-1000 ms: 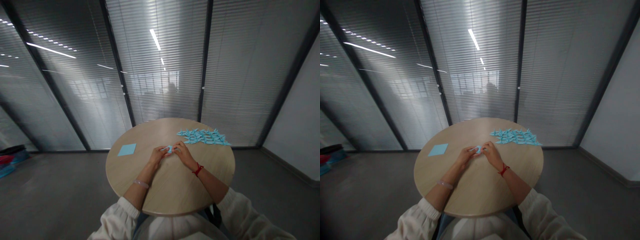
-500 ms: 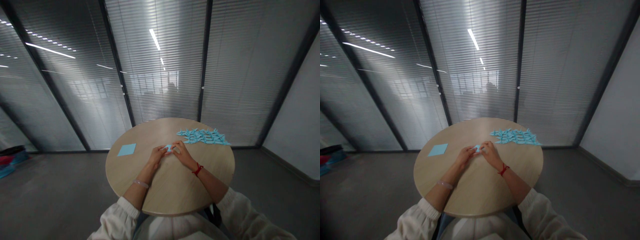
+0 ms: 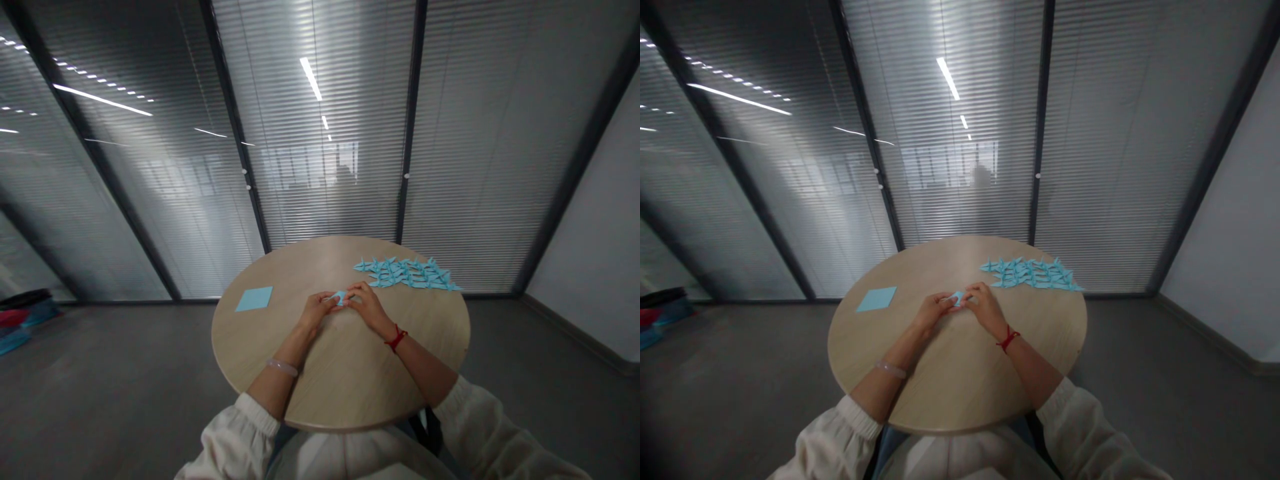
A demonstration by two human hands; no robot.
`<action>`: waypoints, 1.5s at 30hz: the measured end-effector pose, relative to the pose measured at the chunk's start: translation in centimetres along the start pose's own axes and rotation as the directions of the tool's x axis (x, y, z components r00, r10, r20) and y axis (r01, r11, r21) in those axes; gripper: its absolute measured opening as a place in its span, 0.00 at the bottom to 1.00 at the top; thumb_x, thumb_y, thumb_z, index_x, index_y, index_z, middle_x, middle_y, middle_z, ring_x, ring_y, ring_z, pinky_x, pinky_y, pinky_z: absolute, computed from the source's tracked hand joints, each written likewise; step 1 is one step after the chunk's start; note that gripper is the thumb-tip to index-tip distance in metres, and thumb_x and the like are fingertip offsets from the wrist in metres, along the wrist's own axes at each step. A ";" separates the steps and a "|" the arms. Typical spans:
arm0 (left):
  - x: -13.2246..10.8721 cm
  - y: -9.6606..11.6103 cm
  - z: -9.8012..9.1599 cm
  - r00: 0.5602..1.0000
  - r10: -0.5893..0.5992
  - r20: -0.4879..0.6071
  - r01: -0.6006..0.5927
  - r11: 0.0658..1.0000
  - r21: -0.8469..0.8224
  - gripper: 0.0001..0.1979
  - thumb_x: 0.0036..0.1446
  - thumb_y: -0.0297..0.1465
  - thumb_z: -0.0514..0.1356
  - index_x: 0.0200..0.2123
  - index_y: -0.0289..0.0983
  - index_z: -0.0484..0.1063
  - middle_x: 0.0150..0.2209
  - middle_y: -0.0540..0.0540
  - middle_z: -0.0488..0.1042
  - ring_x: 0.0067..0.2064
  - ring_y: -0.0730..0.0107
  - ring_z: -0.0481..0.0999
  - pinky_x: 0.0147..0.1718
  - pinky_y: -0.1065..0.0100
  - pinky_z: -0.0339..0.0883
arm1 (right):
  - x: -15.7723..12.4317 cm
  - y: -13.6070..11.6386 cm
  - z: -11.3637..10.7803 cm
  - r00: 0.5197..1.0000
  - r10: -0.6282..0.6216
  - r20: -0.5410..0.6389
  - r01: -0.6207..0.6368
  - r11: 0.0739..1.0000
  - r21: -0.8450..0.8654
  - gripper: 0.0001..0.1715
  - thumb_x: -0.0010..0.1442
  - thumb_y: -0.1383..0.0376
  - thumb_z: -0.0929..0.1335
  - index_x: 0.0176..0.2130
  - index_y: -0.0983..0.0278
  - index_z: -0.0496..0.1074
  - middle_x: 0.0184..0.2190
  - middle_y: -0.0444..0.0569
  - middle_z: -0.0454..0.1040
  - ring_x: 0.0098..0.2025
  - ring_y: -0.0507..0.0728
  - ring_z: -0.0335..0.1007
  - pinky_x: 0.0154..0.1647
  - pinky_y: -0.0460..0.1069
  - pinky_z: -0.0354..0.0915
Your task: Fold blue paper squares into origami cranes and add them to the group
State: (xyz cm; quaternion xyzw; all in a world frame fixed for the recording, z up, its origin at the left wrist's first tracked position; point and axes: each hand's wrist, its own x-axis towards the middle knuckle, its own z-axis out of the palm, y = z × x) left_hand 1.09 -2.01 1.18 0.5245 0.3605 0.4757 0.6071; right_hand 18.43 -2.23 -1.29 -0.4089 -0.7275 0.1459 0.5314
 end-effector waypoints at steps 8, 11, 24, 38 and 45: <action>0.0 0.1 0.1 1.000 0.024 0.015 -0.024 1.000 0.008 0.24 0.37 0.37 0.72 0.36 0.28 0.77 0.34 0.39 0.79 0.35 0.65 0.78 0.45 0.63 0.69 | 0.0 0.7 0.3 0.999 0.043 -0.019 -0.042 0.998 0.044 0.03 0.56 0.65 0.68 0.31 0.61 0.74 0.38 0.48 0.68 0.45 0.56 0.66 0.50 0.53 0.61; 0.1 0.0 0.0 1.000 0.023 0.011 -0.022 1.000 -0.004 0.23 0.37 0.37 0.72 0.36 0.28 0.77 0.34 0.40 0.79 0.35 0.65 0.78 0.45 0.63 0.68 | -0.1 0.8 0.3 0.999 0.032 -0.012 -0.032 0.999 0.041 0.03 0.57 0.66 0.67 0.33 0.62 0.73 0.39 0.49 0.68 0.44 0.56 0.65 0.48 0.53 0.62; 0.0 0.2 0.3 1.000 0.012 0.016 -0.012 1.000 0.000 0.24 0.34 0.35 0.73 0.36 0.30 0.77 0.34 0.41 0.79 0.35 0.65 0.77 0.44 0.63 0.68 | -0.2 0.6 0.2 1.000 0.016 -0.002 -0.016 1.000 -0.014 0.04 0.58 0.67 0.66 0.34 0.62 0.72 0.38 0.49 0.66 0.44 0.56 0.65 0.49 0.53 0.62; 0.2 -0.3 0.1 1.000 0.008 0.019 -0.009 0.999 0.042 0.24 0.35 0.36 0.72 0.37 0.28 0.78 0.33 0.40 0.79 0.34 0.63 0.78 0.41 0.65 0.68 | 0.0 0.6 0.3 0.995 0.102 -0.010 -0.101 0.994 0.035 0.03 0.53 0.69 0.68 0.31 0.62 0.72 0.38 0.48 0.65 0.43 0.55 0.65 0.46 0.52 0.65; -0.1 0.0 0.2 1.000 0.031 0.001 -0.031 0.999 0.021 0.22 0.35 0.33 0.72 0.37 0.30 0.78 0.32 0.43 0.79 0.34 0.64 0.78 0.43 0.63 0.69 | 0.0 0.7 0.6 0.992 0.120 -0.025 -0.118 0.991 0.070 0.03 0.52 0.66 0.68 0.31 0.62 0.70 0.37 0.48 0.67 0.42 0.56 0.66 0.45 0.52 0.66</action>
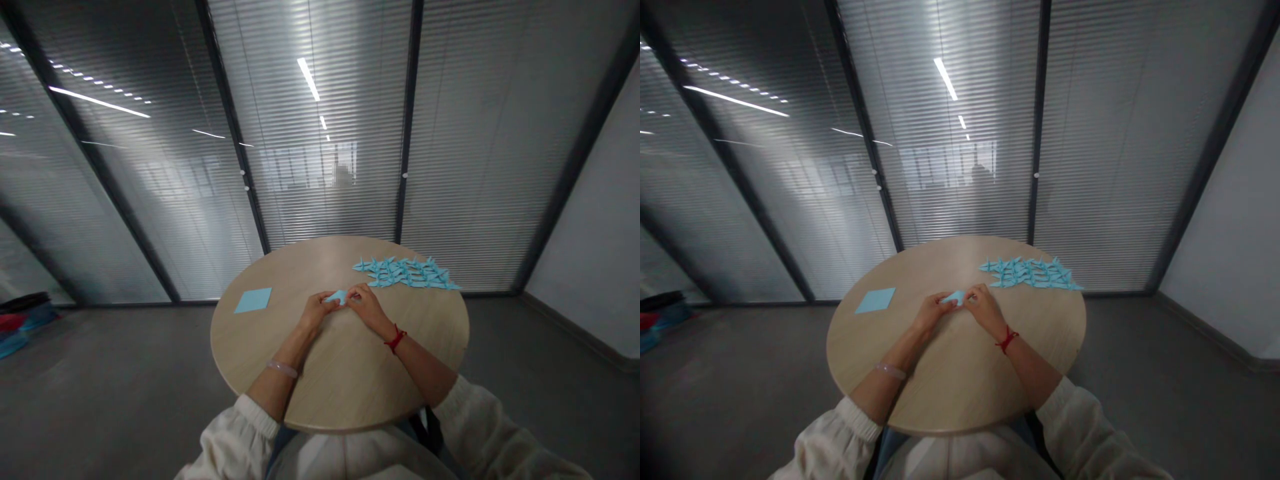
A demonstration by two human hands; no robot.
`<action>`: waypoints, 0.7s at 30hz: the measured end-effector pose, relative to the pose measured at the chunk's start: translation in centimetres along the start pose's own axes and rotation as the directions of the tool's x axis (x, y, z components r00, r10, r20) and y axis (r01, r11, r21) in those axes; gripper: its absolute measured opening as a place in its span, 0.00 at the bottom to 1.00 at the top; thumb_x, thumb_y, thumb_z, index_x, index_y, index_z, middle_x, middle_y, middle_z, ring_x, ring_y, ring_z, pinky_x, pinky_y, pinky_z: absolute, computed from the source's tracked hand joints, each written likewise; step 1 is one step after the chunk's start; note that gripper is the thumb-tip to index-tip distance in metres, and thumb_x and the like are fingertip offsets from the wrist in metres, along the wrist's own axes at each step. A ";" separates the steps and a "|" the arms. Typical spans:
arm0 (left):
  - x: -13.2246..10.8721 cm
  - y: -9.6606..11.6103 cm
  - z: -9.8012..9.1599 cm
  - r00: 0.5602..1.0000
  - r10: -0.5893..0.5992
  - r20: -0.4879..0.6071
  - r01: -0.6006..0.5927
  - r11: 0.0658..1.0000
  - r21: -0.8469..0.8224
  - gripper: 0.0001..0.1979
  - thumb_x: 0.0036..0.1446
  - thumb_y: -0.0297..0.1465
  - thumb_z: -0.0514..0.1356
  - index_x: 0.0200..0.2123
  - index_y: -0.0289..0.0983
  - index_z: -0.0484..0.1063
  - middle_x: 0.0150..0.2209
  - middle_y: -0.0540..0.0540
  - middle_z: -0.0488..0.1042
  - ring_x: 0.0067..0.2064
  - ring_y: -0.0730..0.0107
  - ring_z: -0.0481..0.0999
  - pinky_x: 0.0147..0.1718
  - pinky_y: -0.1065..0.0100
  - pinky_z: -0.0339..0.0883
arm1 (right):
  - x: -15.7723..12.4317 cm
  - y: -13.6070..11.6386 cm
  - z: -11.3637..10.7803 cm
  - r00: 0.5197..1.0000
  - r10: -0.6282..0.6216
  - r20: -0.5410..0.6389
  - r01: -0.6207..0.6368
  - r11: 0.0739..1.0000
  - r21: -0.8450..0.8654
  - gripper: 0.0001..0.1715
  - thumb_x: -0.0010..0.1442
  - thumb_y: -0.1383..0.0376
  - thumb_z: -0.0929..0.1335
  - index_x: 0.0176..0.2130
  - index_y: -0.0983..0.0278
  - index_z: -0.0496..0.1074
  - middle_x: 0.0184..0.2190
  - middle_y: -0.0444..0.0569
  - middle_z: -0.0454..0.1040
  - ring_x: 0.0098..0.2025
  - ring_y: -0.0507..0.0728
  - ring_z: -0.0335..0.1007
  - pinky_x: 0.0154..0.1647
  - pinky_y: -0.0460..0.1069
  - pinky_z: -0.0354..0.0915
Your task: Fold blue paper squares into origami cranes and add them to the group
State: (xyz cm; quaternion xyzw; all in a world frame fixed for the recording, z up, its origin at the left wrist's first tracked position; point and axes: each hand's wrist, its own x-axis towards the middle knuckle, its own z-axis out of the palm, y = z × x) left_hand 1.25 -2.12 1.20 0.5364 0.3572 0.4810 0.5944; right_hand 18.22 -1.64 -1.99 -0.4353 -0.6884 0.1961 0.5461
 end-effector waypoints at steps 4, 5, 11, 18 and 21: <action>-0.2 0.3 0.0 1.000 0.020 -0.012 -0.020 1.000 -0.007 0.22 0.37 0.32 0.72 0.38 0.29 0.77 0.33 0.42 0.79 0.34 0.65 0.78 0.44 0.63 0.69 | 0.1 0.1 0.4 0.983 0.180 -0.016 -0.173 0.963 0.204 0.25 0.46 0.61 0.72 0.43 0.62 0.63 0.39 0.48 0.68 0.38 0.55 0.69 0.40 0.51 0.67; -0.2 0.3 0.0 1.000 0.021 -0.013 -0.021 1.000 -0.003 0.23 0.37 0.32 0.72 0.39 0.29 0.76 0.33 0.42 0.79 0.34 0.65 0.77 0.44 0.63 0.69 | 0.1 0.0 0.5 0.975 0.224 0.009 -0.219 0.942 0.255 0.30 0.45 0.60 0.72 0.46 0.62 0.61 0.40 0.48 0.69 0.37 0.54 0.70 0.39 0.51 0.67; -0.2 0.3 0.2 1.000 0.022 -0.002 -0.022 0.999 0.043 0.23 0.35 0.31 0.72 0.38 0.30 0.76 0.31 0.44 0.79 0.32 0.67 0.77 0.41 0.64 0.70 | -0.2 -1.1 0.0 0.950 0.274 0.148 -0.308 0.892 0.332 0.41 0.43 0.58 0.74 0.52 0.61 0.57 0.31 0.43 0.71 0.29 0.53 0.70 0.29 0.47 0.65; -0.3 0.4 0.2 1.000 0.013 0.013 -0.013 1.000 -0.001 0.24 0.36 0.32 0.73 0.38 0.30 0.74 0.30 0.44 0.79 0.32 0.65 0.78 0.42 0.62 0.70 | -0.3 -1.5 -0.5 0.951 0.273 0.145 -0.308 0.869 0.388 0.36 0.43 0.59 0.73 0.50 0.62 0.61 0.26 0.41 0.72 0.26 0.53 0.69 0.27 0.47 0.64; -0.2 0.3 0.1 0.999 0.018 0.029 -0.017 0.999 -0.034 0.25 0.35 0.33 0.73 0.38 0.30 0.73 0.32 0.43 0.79 0.32 0.65 0.79 0.43 0.61 0.70 | -0.3 -1.4 -0.6 0.950 0.272 0.153 -0.311 0.863 0.398 0.36 0.43 0.60 0.73 0.51 0.63 0.62 0.26 0.41 0.73 0.26 0.54 0.70 0.27 0.47 0.63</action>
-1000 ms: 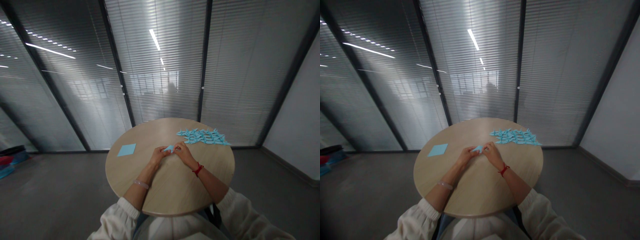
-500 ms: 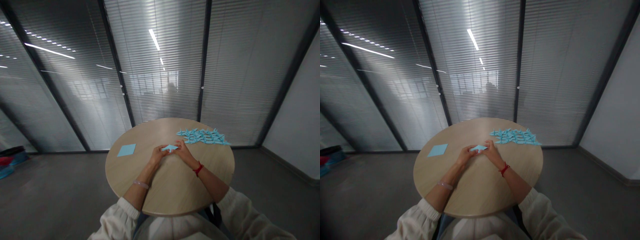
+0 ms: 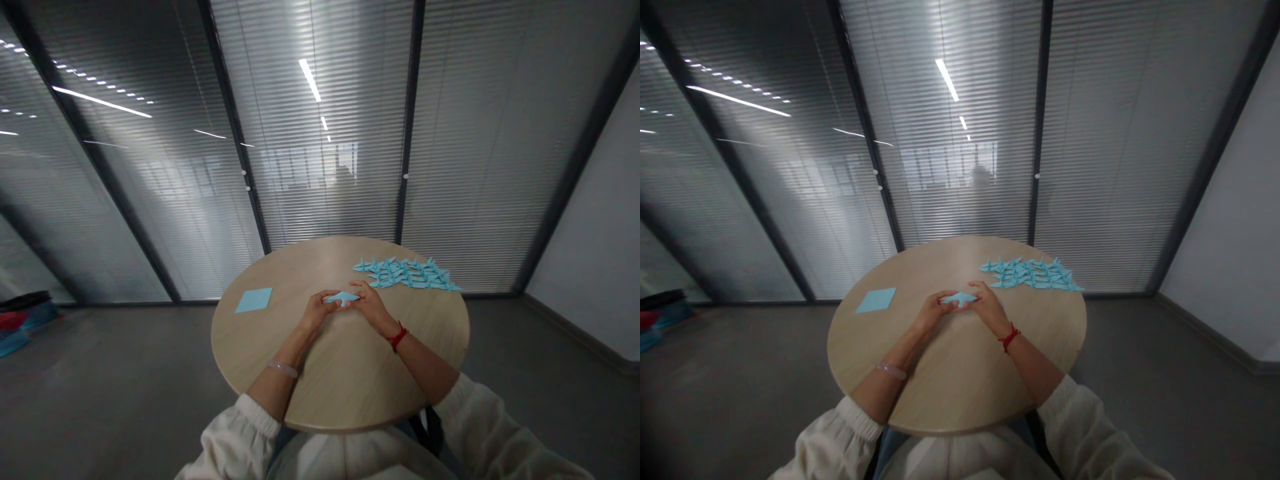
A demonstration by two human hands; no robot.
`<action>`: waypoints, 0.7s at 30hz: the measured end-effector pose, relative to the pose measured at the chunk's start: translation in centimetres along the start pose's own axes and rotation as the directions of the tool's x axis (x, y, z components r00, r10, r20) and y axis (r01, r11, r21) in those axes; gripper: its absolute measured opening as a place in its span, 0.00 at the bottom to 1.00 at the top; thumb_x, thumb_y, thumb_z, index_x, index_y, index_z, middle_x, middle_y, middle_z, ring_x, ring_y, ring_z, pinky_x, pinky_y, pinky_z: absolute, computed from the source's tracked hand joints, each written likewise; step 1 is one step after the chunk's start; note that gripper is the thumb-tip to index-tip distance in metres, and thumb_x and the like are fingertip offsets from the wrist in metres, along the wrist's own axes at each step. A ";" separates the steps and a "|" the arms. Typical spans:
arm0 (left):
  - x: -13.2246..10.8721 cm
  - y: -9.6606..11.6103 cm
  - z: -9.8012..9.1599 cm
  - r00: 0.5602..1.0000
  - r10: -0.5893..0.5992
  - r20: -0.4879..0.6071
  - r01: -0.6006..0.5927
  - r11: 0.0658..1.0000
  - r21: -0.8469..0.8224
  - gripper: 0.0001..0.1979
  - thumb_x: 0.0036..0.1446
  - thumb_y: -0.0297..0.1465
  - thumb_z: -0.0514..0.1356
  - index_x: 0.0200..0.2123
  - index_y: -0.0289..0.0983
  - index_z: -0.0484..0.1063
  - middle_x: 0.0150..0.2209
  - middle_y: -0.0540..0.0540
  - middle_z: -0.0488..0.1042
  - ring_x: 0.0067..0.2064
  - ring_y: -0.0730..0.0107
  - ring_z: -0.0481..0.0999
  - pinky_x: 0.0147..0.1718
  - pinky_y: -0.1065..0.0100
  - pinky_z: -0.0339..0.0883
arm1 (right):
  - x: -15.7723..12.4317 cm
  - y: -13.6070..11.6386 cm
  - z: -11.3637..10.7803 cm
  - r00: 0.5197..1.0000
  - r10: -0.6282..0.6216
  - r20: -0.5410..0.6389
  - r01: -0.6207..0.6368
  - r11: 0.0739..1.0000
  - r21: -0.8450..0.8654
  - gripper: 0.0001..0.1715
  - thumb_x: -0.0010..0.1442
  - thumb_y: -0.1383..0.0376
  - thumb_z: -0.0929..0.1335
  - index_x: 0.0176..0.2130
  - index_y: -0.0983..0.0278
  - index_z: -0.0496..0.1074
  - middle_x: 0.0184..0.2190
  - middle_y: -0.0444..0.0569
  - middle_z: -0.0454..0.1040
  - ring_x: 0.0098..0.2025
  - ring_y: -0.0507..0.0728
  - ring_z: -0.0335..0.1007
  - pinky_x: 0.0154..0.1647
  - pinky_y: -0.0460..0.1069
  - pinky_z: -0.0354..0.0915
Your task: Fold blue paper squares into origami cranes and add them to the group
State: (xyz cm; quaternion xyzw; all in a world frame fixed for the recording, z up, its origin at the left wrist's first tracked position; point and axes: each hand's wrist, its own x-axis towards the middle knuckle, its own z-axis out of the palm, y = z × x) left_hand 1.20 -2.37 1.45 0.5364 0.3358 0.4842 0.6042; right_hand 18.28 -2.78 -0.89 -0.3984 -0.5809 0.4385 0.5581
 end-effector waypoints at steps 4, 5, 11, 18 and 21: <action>0.0 0.0 -0.1 1.000 -0.001 0.018 0.002 0.999 -0.038 0.26 0.34 0.33 0.73 0.38 0.29 0.72 0.32 0.42 0.79 0.33 0.64 0.79 0.44 0.61 0.70 | 0.2 0.3 -0.3 1.000 -0.002 -0.018 0.002 0.999 -0.034 0.36 0.43 0.61 0.73 0.52 0.63 0.63 0.25 0.41 0.74 0.25 0.54 0.70 0.27 0.47 0.64; -0.1 0.0 -0.1 1.000 -0.001 0.021 0.001 0.999 -0.043 0.26 0.34 0.33 0.73 0.38 0.29 0.71 0.32 0.41 0.79 0.33 0.63 0.79 0.44 0.61 0.70 | 0.3 0.4 -0.4 1.000 -0.004 -0.019 0.003 0.999 -0.041 0.36 0.43 0.62 0.72 0.52 0.62 0.64 0.25 0.41 0.74 0.25 0.54 0.70 0.27 0.48 0.64; -0.1 0.0 -0.4 0.999 -0.008 0.042 0.009 0.999 -0.033 0.24 0.40 0.32 0.71 0.41 0.29 0.70 0.33 0.39 0.79 0.34 0.62 0.80 0.44 0.61 0.70 | 0.7 1.0 -0.8 1.000 0.023 -0.007 -0.024 0.999 -0.038 0.42 0.41 0.60 0.74 0.55 0.65 0.63 0.25 0.44 0.76 0.26 0.56 0.72 0.28 0.50 0.66; 0.0 -0.2 -0.8 0.999 -0.048 0.020 0.049 0.997 -0.062 0.28 0.51 0.29 0.66 0.54 0.32 0.60 0.31 0.44 0.79 0.37 0.63 0.80 0.47 0.61 0.68 | 0.3 0.2 -0.7 0.998 0.052 -0.032 -0.050 0.996 0.076 0.39 0.42 0.60 0.74 0.53 0.64 0.65 0.27 0.45 0.77 0.31 0.58 0.75 0.35 0.52 0.68; -0.1 0.1 -0.6 0.997 -0.077 0.023 0.079 0.994 -0.079 0.27 0.50 0.29 0.66 0.52 0.31 0.63 0.34 0.41 0.79 0.38 0.64 0.80 0.48 0.62 0.68 | 0.3 0.1 -0.6 0.999 0.039 -0.024 -0.037 0.993 0.110 0.31 0.46 0.60 0.71 0.50 0.64 0.67 0.27 0.46 0.77 0.32 0.58 0.75 0.38 0.53 0.69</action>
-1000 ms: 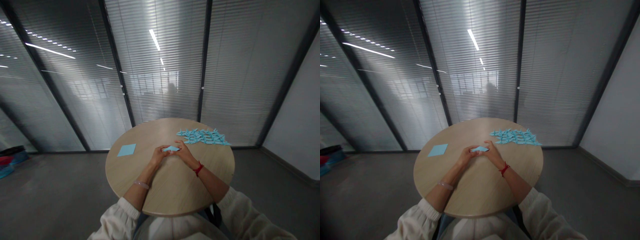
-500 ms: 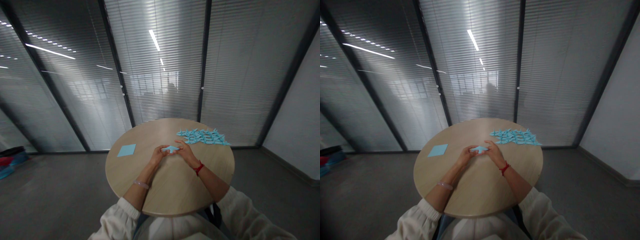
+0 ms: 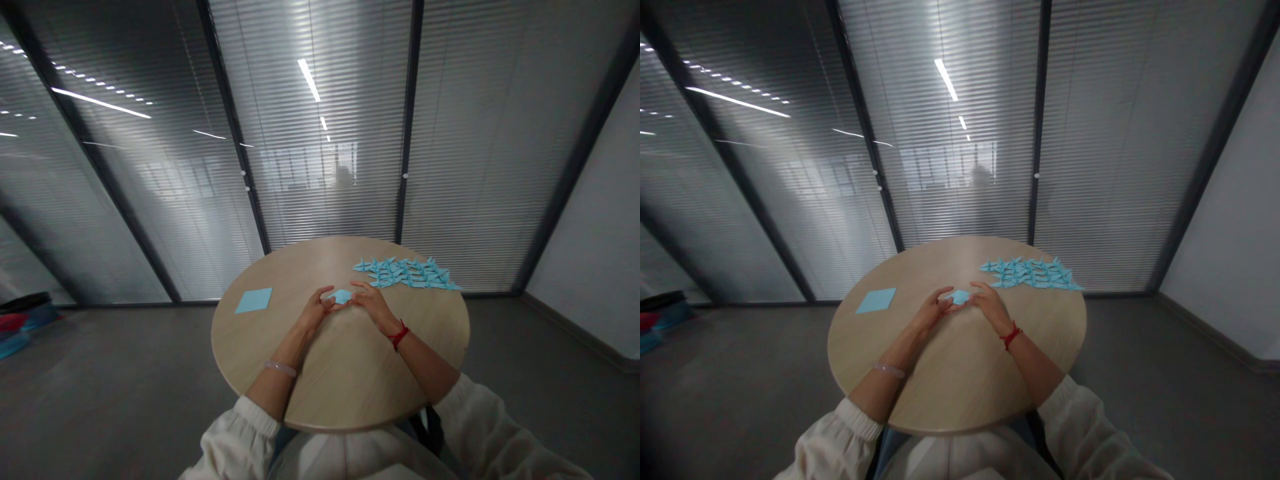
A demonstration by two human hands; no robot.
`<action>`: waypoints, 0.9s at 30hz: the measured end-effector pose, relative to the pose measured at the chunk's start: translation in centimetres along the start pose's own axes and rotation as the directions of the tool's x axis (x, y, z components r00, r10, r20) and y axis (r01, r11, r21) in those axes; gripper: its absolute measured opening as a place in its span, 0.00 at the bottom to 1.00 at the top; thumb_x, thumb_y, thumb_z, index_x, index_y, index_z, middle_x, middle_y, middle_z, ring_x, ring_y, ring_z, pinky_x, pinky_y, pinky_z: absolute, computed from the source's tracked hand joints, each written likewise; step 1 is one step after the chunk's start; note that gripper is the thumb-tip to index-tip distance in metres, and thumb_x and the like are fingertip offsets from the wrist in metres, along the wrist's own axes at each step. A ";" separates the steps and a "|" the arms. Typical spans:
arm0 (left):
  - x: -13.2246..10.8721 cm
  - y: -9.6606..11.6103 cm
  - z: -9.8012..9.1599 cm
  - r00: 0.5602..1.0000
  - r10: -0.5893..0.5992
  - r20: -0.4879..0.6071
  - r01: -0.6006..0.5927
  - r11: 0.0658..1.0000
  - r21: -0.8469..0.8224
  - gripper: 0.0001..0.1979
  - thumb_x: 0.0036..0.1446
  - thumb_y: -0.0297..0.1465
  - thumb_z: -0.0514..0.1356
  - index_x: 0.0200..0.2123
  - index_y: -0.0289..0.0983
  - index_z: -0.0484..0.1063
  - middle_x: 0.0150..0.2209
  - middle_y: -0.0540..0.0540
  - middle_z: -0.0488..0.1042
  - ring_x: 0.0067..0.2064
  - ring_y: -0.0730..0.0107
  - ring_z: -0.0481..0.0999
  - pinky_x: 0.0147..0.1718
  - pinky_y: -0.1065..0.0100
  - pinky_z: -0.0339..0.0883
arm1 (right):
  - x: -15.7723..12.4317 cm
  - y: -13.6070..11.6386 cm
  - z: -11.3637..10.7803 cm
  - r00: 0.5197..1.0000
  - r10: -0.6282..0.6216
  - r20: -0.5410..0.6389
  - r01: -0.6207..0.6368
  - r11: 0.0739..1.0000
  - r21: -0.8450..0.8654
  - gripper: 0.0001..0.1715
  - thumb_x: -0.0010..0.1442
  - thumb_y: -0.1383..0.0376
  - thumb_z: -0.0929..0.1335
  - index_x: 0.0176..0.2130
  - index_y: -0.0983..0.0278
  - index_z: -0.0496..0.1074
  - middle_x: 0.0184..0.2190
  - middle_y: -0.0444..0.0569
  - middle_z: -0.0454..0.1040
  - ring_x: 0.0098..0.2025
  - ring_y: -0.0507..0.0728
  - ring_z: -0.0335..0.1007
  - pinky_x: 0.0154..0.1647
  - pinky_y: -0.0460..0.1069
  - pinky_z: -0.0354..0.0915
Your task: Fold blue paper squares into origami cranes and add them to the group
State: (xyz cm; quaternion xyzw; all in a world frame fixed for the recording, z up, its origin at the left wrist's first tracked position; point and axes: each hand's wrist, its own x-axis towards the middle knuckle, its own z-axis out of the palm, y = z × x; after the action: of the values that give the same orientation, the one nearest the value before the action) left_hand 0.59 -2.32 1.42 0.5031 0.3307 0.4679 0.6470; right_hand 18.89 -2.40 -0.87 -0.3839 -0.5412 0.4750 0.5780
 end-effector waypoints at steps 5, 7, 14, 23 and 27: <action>0.2 0.0 0.2 1.000 0.010 -0.012 -0.010 1.000 0.024 0.26 0.38 0.29 0.73 0.42 0.29 0.71 0.37 0.39 0.79 0.37 0.63 0.79 0.47 0.63 0.69 | 0.2 0.1 0.1 0.997 -0.062 0.053 0.067 0.992 -0.105 0.20 0.52 0.60 0.67 0.46 0.62 0.72 0.30 0.47 0.78 0.33 0.57 0.74 0.37 0.52 0.68; 0.4 -0.1 0.1 0.999 0.023 -0.041 -0.019 0.997 0.077 0.26 0.34 0.31 0.74 0.39 0.29 0.74 0.34 0.40 0.79 0.35 0.63 0.79 0.45 0.63 0.70 | 0.3 0.2 0.1 0.992 -0.107 0.068 0.117 0.977 -0.177 0.18 0.54 0.60 0.66 0.44 0.61 0.74 0.34 0.48 0.78 0.36 0.57 0.74 0.39 0.52 0.68; 0.2 0.0 0.3 0.999 0.004 -0.052 0.003 0.990 0.143 0.21 0.31 0.34 0.74 0.30 0.29 0.76 0.28 0.43 0.78 0.32 0.63 0.79 0.40 0.64 0.71 | 0.1 0.2 0.4 0.933 -0.325 0.151 0.358 0.832 -0.424 0.15 0.60 0.64 0.64 0.45 0.60 0.75 0.44 0.50 0.76 0.46 0.56 0.71 0.48 0.52 0.65; 0.0 0.2 0.7 0.998 -0.021 -0.052 0.027 0.992 0.120 0.21 0.32 0.36 0.74 0.29 0.29 0.77 0.29 0.42 0.78 0.34 0.63 0.79 0.41 0.64 0.70 | -0.1 0.2 0.4 0.861 -0.474 0.186 0.493 0.682 -0.541 0.15 0.63 0.63 0.63 0.47 0.58 0.75 0.43 0.52 0.72 0.47 0.56 0.68 0.52 0.54 0.64; 0.0 0.1 0.6 0.998 -0.028 -0.062 0.035 0.993 0.111 0.21 0.32 0.37 0.73 0.29 0.28 0.77 0.30 0.42 0.79 0.34 0.63 0.79 0.42 0.65 0.70 | -0.3 -0.1 0.6 0.848 -0.497 0.183 0.504 0.652 -0.566 0.15 0.63 0.62 0.64 0.47 0.57 0.75 0.44 0.52 0.71 0.48 0.56 0.67 0.53 0.54 0.63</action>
State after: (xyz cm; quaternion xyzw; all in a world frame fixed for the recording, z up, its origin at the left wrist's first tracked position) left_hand 1.12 -2.50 1.65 0.5191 0.3835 0.4532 0.6149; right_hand 18.29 -2.77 -0.83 -0.3780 -0.7496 0.1054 0.5330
